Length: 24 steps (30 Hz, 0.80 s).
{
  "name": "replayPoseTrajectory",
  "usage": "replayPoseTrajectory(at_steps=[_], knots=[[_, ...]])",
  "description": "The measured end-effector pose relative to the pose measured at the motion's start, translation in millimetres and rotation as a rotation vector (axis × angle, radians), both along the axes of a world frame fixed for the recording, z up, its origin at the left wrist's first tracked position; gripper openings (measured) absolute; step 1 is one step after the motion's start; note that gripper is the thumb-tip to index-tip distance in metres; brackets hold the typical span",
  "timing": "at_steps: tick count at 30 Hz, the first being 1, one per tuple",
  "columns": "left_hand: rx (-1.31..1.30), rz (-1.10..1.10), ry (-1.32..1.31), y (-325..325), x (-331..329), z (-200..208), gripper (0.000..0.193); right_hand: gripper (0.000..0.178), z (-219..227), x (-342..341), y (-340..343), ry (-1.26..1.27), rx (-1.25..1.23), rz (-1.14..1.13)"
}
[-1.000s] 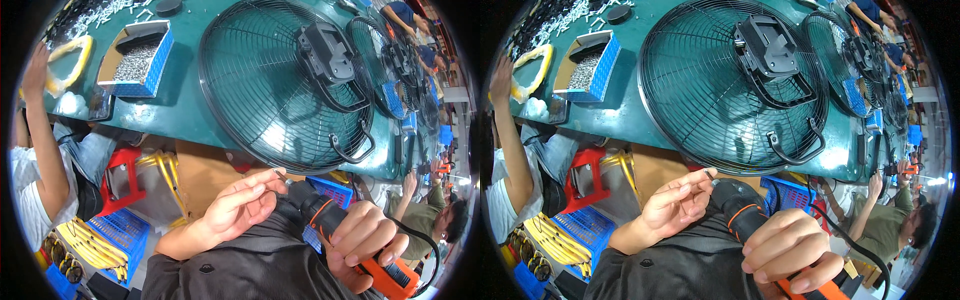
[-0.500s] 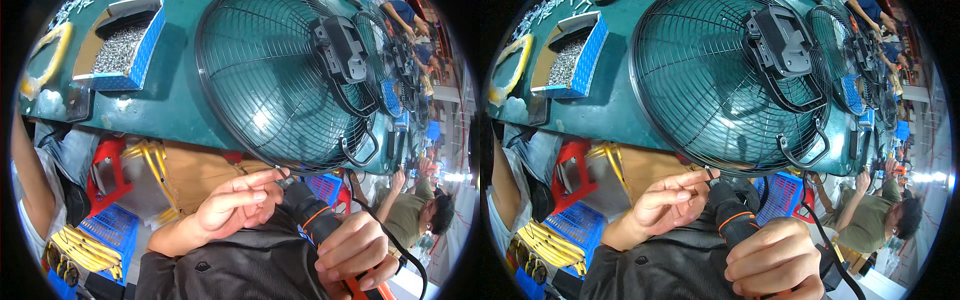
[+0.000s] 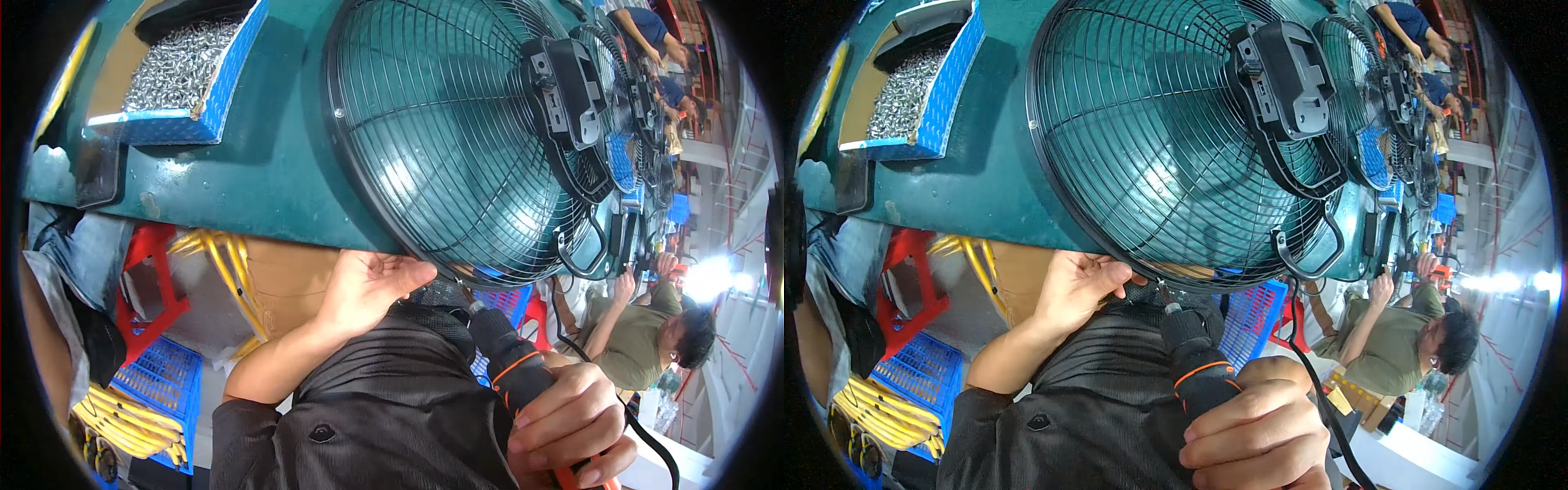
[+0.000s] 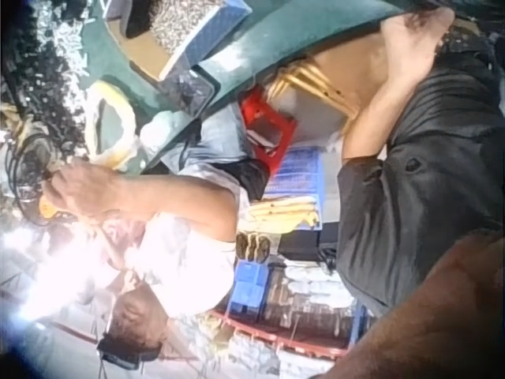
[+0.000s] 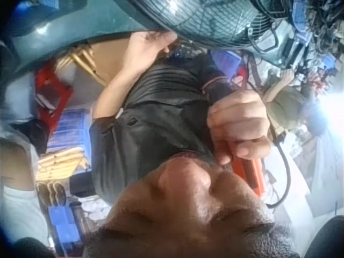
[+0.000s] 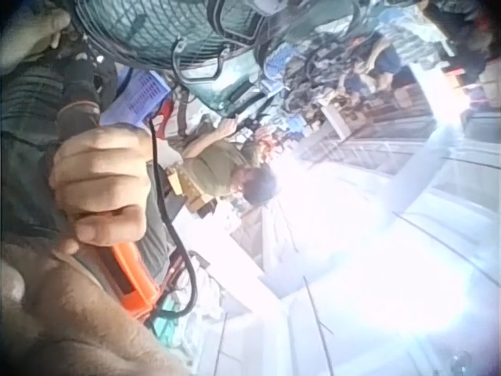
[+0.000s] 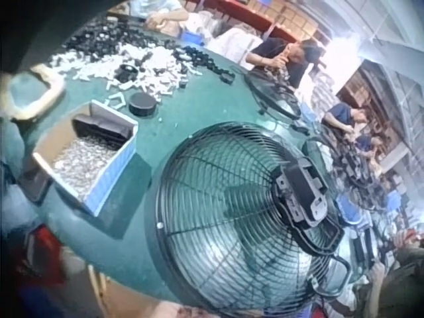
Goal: Assembling components of a fan using an electric screwdriver.
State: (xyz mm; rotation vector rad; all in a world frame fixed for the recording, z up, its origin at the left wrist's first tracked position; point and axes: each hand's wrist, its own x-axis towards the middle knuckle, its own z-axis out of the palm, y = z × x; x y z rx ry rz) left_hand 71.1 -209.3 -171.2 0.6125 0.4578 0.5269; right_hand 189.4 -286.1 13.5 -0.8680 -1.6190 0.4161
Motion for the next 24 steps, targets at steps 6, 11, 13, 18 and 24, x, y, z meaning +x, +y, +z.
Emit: replayPoseTrajectory(at_steps=[6, 11, 13, 18, 24], knots=[[-0.066, -0.020, 0.018, -0.7, -2.6, 6.0, 0.024, 0.035, 1.1, -0.6, 3.2, 0.011, -0.017, -0.020], [-0.123, -0.055, 0.045, 1.4, -4.5, 11.1, 0.031, 0.037, 0.9, -2.1, 2.7, 0.024, -0.041, -0.049], [-0.145, -0.066, 0.055, 1.1, -4.7, 12.9, 0.031, 0.037, 1.9, -2.6, 2.3, 0.022, -0.046, -0.063], [-0.057, 0.030, 0.087, -2.7, -5.8, 17.4, 0.025, 0.038, 3.9, -1.8, 1.0, 0.019, -0.080, -0.066], [-0.026, 0.065, 0.107, -6.3, -4.1, 17.0, 0.022, 0.039, 3.4, 1.1, -0.6, 0.052, -0.061, -0.069]])
